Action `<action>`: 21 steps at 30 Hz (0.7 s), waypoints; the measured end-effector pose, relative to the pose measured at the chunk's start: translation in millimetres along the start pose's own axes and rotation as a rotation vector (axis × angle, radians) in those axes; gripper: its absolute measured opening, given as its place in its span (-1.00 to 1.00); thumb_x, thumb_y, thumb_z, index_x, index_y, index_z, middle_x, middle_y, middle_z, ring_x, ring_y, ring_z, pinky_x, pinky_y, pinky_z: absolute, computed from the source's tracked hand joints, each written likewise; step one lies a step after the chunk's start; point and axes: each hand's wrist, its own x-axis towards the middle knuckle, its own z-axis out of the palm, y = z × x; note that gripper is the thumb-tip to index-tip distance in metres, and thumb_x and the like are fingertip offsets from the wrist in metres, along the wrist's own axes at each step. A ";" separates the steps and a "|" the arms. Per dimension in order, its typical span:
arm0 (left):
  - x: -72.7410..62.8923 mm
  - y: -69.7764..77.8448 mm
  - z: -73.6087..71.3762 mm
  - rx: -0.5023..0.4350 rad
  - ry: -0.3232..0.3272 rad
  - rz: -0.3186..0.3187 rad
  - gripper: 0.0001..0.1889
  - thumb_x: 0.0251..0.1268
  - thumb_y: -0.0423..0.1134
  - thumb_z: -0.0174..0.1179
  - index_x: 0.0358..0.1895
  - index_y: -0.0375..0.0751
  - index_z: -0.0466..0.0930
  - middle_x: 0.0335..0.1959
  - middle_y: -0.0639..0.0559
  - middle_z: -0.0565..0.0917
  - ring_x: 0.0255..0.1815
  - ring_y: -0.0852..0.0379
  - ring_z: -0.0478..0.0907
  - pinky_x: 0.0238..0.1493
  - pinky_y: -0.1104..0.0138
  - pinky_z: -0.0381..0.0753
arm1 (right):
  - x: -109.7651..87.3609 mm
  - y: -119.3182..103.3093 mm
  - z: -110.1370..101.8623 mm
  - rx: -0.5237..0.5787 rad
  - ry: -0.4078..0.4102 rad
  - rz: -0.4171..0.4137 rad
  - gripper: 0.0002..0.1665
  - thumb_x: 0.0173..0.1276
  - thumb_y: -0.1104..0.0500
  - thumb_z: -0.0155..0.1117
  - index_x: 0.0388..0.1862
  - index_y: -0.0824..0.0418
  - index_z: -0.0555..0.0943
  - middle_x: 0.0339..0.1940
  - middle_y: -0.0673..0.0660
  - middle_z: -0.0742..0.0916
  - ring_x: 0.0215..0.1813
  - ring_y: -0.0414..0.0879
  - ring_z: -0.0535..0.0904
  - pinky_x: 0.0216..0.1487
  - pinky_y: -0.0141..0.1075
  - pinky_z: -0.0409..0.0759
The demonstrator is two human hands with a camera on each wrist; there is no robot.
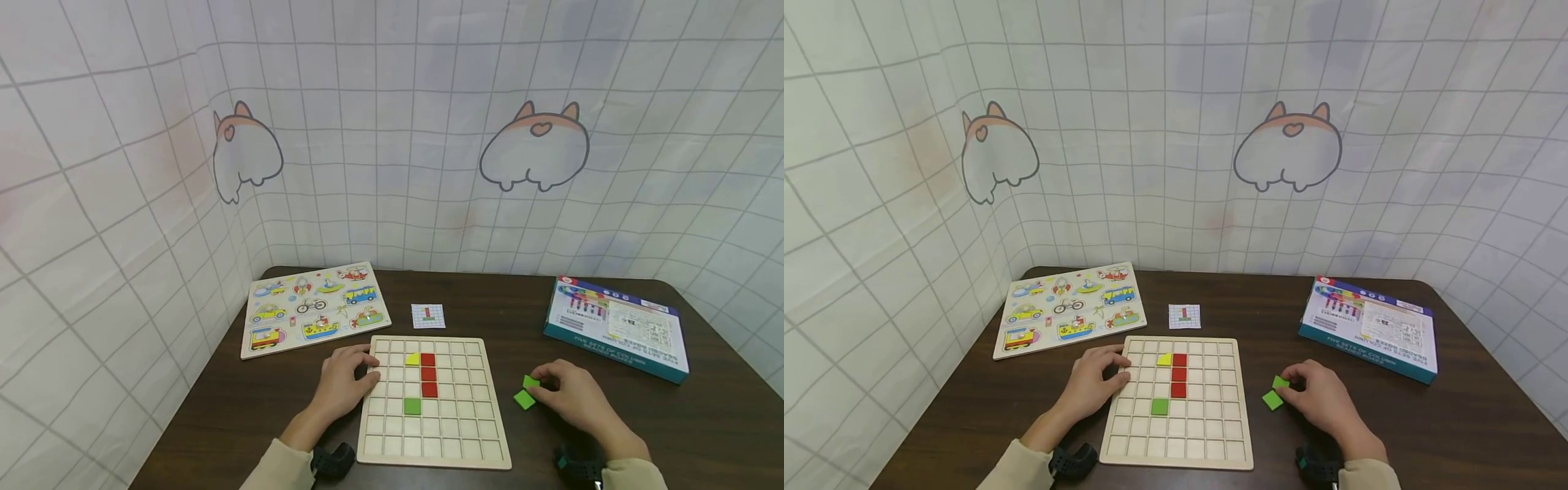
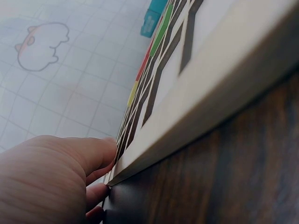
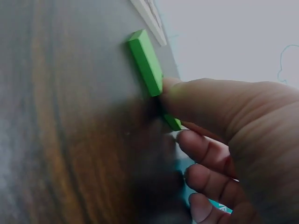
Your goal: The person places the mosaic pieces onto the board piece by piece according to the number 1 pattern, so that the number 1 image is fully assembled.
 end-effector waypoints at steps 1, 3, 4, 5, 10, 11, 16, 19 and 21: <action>0.1 -0.2 -0.2 -0.001 0.000 -0.001 -0.86 0.25 -0.15 0.32 -0.16 -0.01 0.71 0.26 -0.05 0.54 0.34 -0.10 0.32 0.26 -0.13 0.17 | 0.5 -0.2 0.1 -0.001 0.000 0.008 -0.74 0.18 -0.01 0.46 -0.21 0.09 0.72 -0.23 0.00 0.66 -0.28 -0.11 0.47 -0.25 -0.15 0.48; 0.2 -0.4 -0.4 -0.003 0.000 0.000 -0.86 0.25 -0.15 0.32 -0.15 -0.01 0.71 0.26 -0.05 0.54 0.34 -0.10 0.32 0.26 -0.13 0.17 | 1.0 0.7 -0.3 -0.002 -0.005 0.017 -0.71 0.18 -0.04 0.46 -0.20 0.09 0.72 -0.21 0.01 0.67 -0.25 -0.10 0.50 -0.24 -0.11 0.51; 0.2 -0.5 -0.4 -0.003 -0.001 0.000 -0.86 0.25 -0.14 0.31 -0.15 -0.01 0.71 0.26 -0.04 0.54 0.34 -0.10 0.32 0.25 -0.13 0.17 | 1.0 1.4 -0.6 -0.004 -0.009 0.021 -0.69 0.18 -0.06 0.46 -0.19 0.09 0.72 -0.20 0.02 0.67 -0.24 -0.09 0.51 -0.23 -0.10 0.51; 0.3 -0.3 -0.6 -0.002 -0.001 0.000 -0.86 0.25 -0.14 0.31 -0.15 0.00 0.71 0.26 -0.04 0.55 0.34 -0.10 0.32 0.26 -0.13 0.17 | 0.7 2.2 -0.9 -0.005 -0.012 0.026 -0.68 0.18 -0.06 0.46 -0.18 0.09 0.72 -0.20 0.02 0.67 -0.24 -0.09 0.51 -0.22 -0.09 0.51; 1.0 1.1 -0.4 0.007 -0.004 0.008 -0.85 0.25 -0.13 0.31 -0.15 0.00 0.71 0.26 -0.04 0.55 0.34 -0.10 0.33 0.26 -0.12 0.18 | -1.1 6.9 -3.1 -0.014 -0.019 0.033 -0.63 0.14 -0.08 0.48 -0.16 0.10 0.72 -0.23 0.01 0.66 -0.30 -0.11 0.45 -0.29 -0.17 0.45; 1.2 1.5 -0.5 0.007 -0.004 0.010 -0.85 0.25 -0.14 0.31 -0.15 -0.01 0.71 0.26 -0.05 0.54 0.34 -0.10 0.32 0.26 -0.12 0.17 | -1.3 7.4 -3.4 -0.013 -0.018 0.031 -0.63 0.14 -0.08 0.49 -0.16 0.11 0.72 -0.24 0.00 0.66 -0.32 -0.11 0.43 -0.31 -0.18 0.44; 1.0 1.7 -0.7 0.004 -0.008 0.009 -0.85 0.25 -0.14 0.31 -0.15 -0.02 0.71 0.27 -0.06 0.54 0.35 -0.11 0.32 0.27 -0.13 0.16 | -1.7 6.3 -3.1 -0.007 -0.014 0.014 -0.69 0.15 -0.03 0.48 -0.20 0.11 0.73 -0.27 0.00 0.66 -0.37 -0.13 0.40 -0.35 -0.22 0.39; 0.5 0.8 -1.0 0.003 -0.009 0.007 -0.85 0.25 -0.15 0.31 -0.15 -0.03 0.71 0.26 -0.06 0.54 0.34 -0.11 0.32 0.26 -0.13 0.17 | -0.5 4.6 -2.2 -0.019 0.000 -0.003 -0.73 0.16 -0.01 0.48 -0.23 0.10 0.73 -0.27 0.00 0.66 -0.37 -0.14 0.40 -0.36 -0.22 0.40; 0.3 0.4 -1.6 -0.003 -0.008 0.001 -0.85 0.25 -0.14 0.31 -0.15 -0.02 0.71 0.27 -0.05 0.54 0.34 -0.11 0.32 0.26 -0.12 0.17 | 0.6 3.0 -1.7 -0.029 0.018 -0.013 -0.74 0.16 0.00 0.48 -0.23 0.09 0.73 -0.24 0.01 0.68 -0.35 -0.14 0.43 -0.34 -0.20 0.43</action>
